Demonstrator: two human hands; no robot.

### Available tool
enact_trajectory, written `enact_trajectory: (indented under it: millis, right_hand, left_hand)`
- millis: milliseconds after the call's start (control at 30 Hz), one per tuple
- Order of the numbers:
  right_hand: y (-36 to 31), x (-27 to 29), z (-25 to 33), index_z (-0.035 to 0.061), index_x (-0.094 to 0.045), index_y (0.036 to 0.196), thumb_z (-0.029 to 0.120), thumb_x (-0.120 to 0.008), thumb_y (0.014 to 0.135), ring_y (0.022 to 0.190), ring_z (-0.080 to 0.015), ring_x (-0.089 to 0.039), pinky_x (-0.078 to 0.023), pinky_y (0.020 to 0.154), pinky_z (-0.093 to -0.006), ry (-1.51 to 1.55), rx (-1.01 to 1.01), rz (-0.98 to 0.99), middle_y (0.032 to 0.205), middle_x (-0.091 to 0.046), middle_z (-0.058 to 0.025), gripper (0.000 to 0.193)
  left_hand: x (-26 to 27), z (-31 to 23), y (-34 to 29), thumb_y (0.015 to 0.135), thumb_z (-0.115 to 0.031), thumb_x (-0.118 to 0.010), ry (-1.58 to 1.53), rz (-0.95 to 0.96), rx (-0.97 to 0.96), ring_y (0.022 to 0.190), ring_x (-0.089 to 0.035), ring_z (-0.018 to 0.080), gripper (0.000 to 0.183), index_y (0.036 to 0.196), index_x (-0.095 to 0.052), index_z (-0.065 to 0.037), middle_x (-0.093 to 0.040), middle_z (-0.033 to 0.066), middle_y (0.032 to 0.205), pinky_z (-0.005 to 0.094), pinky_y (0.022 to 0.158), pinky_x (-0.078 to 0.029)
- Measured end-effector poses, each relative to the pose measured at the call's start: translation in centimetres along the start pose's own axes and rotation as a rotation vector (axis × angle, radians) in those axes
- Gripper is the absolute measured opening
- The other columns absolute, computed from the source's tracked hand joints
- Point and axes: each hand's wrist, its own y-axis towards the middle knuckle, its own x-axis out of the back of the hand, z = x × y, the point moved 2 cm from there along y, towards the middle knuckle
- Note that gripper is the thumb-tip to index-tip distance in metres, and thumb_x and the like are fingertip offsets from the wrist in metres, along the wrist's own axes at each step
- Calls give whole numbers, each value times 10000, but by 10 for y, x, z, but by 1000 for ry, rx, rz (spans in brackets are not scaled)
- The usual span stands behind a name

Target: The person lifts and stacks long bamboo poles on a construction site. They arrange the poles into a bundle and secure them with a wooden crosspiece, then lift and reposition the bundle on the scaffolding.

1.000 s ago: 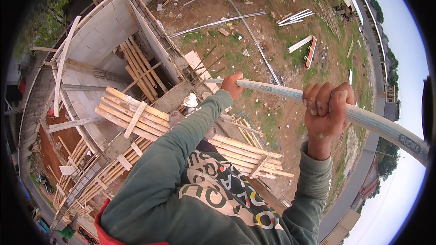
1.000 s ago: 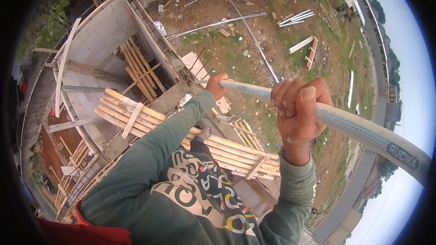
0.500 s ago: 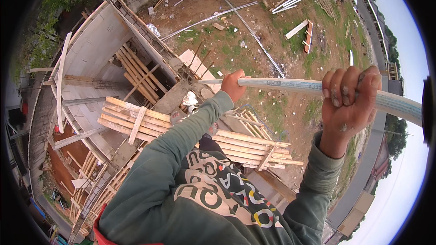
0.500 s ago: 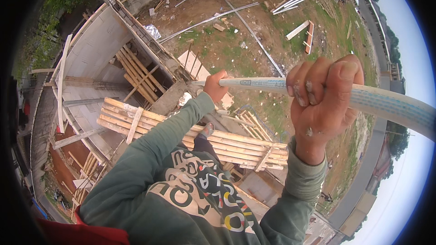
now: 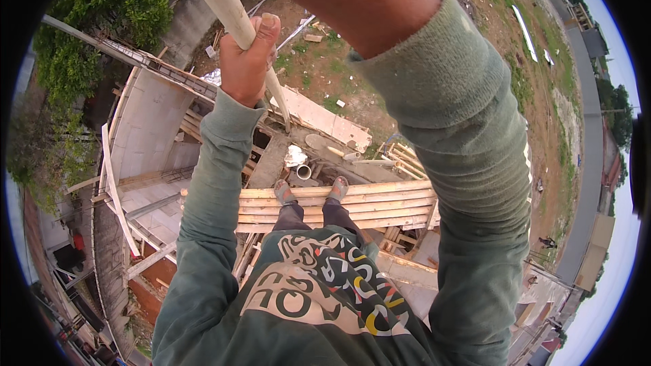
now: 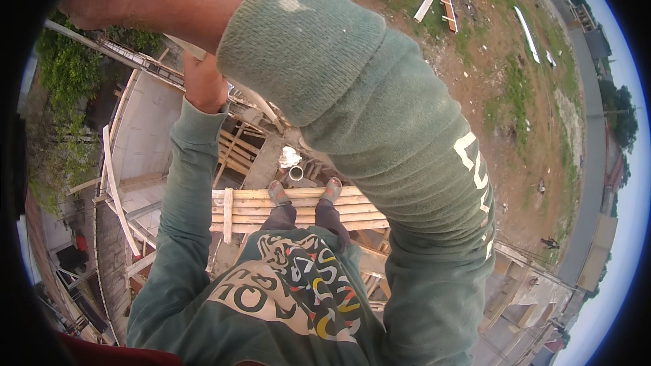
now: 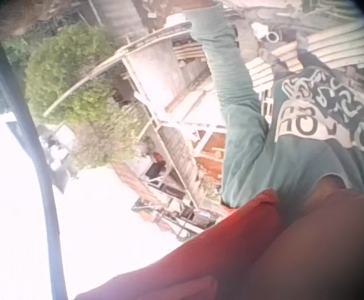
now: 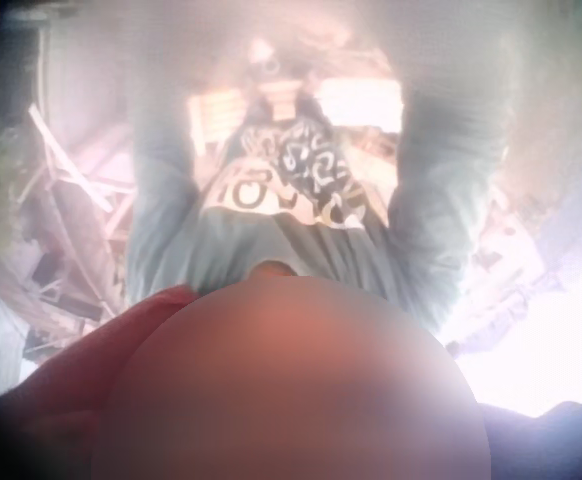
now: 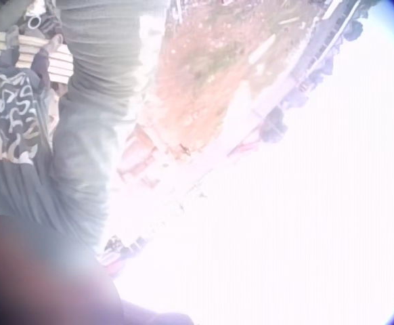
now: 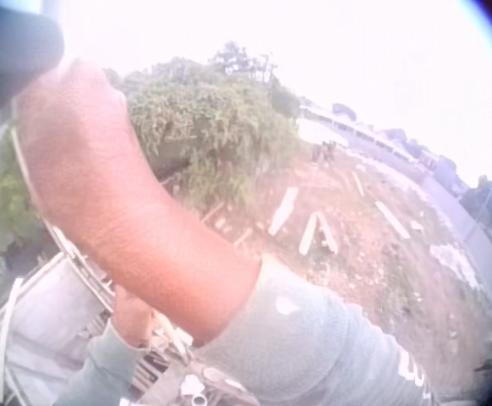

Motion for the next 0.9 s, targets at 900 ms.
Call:
enact_trajectory:
  millis: [900]
  right_hand:
    - [-37,-52,-103,-119,-476,1028,424,-597,901,818,-408,-662,-533,688,-433,-175,-221,15,845,-635,-295,571]
  left_hand:
    - [86,90,-21,883,-63,-596,146,-347,108,565,-462,60,191,1064,-547,-24,-549,-1,714,216,504,-350]
